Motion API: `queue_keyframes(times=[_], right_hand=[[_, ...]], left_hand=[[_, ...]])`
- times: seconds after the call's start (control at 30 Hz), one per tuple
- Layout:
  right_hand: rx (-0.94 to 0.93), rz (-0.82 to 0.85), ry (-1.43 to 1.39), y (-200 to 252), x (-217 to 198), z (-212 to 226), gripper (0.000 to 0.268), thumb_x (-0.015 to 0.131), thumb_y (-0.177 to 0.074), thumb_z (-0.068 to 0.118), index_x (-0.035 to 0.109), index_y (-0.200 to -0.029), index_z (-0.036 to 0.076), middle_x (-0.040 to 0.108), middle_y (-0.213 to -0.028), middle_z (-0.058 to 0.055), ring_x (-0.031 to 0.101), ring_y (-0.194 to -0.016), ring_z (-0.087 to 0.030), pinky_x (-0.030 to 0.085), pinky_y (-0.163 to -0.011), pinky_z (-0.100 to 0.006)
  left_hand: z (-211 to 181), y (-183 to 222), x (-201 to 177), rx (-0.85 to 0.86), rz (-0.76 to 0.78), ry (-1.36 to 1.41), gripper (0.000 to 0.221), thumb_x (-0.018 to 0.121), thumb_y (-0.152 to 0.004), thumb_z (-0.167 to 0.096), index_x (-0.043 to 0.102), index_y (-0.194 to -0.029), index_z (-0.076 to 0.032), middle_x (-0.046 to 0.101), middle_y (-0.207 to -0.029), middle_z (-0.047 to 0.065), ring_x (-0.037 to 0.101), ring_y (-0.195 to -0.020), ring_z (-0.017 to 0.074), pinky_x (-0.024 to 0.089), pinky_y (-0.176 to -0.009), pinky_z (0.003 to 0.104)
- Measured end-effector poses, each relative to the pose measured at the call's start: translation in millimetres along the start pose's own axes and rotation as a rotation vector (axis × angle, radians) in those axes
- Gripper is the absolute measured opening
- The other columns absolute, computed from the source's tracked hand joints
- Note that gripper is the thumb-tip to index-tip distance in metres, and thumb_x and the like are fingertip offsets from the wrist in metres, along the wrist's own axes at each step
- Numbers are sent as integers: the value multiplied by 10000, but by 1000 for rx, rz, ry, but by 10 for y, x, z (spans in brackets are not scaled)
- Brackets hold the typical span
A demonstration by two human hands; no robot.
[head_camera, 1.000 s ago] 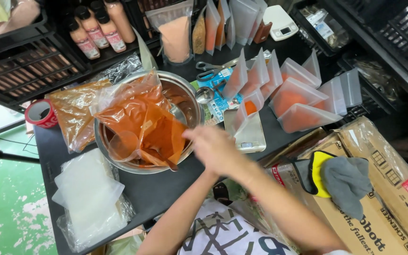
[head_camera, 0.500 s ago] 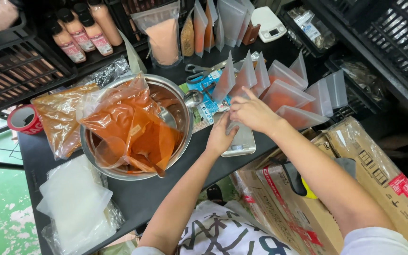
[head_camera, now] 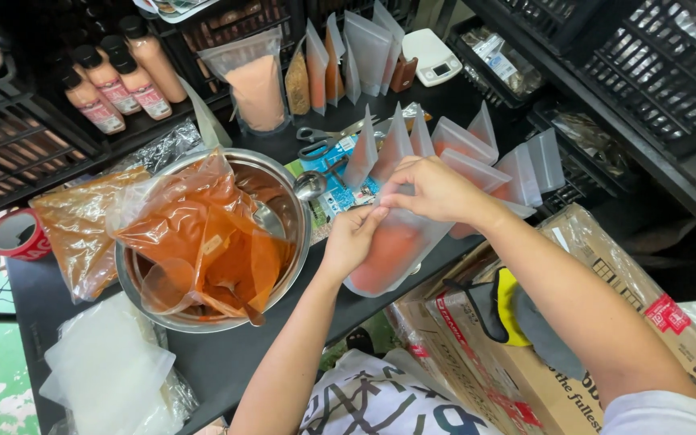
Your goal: Scooping orange powder from a large bowl into small plastic bags using a spoon and weighing them.
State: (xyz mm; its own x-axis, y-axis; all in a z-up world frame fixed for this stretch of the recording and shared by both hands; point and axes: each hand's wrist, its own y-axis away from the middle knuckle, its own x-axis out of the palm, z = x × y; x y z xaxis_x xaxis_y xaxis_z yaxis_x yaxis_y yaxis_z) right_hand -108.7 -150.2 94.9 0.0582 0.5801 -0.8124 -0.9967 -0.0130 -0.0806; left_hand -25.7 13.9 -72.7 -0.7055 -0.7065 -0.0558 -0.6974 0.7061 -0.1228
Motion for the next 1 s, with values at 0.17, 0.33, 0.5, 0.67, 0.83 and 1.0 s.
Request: queue_keyframes(times=[0.17,0.33,0.5,0.67,0.83,1.0], right_hand=[[-130,-24,47,68,-67,-23,131,751,-894,203,731,-809,106,736,-810,-61,689,-987,-269,553,-899,-407],[-188,-60,87,141,-109,48,137,733,-904,174,704,-814,75,731,-818,-82,686,-984,-296,551,-879,-433],[-222,-98,181,112,-170,34,132,708,-936,184,713,-841,94,736,-842,-32,679,-1014,-234,493,-1000,-441],[-250,-113,234,13,-132,-125,123,704,-942,173,723,-854,90,741,-826,-26,684,-1011,-218,466,-1054,-459],[-348,-128,254,-114,-104,-185,117,698,-957,182,719,-890,88,730,-829,-38,684,-1026,-218,456,-1080,-471],[-518,-236,177,-256,11,157,112,707,-961,142,682,-876,74,711,-856,-63,685,-1019,-267,485,-1037,-470]], left_hand=[[-346,50,7,24,-47,23,264,616,-1039,-219,807,-875,-141,723,-690,-10,508,-794,37,523,-741,266],[-501,109,-53,22,-138,20,260,623,-1038,-238,808,-872,-161,710,-667,-21,508,-778,22,515,-722,249],[-848,165,-226,50,-289,-24,297,620,-1034,-230,781,-798,-149,622,-605,-22,490,-737,48,484,-678,266],[-656,149,-371,17,-423,40,296,619,-1040,-230,785,-813,-137,642,-649,-45,483,-747,59,491,-709,264],[-612,274,-534,-7,-562,77,294,625,-1037,-240,791,-825,-120,667,-679,-38,489,-757,66,496,-733,271],[-874,605,-797,7,-670,107,344,622,-1034,-229,728,-715,-159,539,-582,-75,462,-669,46,436,-655,206]])
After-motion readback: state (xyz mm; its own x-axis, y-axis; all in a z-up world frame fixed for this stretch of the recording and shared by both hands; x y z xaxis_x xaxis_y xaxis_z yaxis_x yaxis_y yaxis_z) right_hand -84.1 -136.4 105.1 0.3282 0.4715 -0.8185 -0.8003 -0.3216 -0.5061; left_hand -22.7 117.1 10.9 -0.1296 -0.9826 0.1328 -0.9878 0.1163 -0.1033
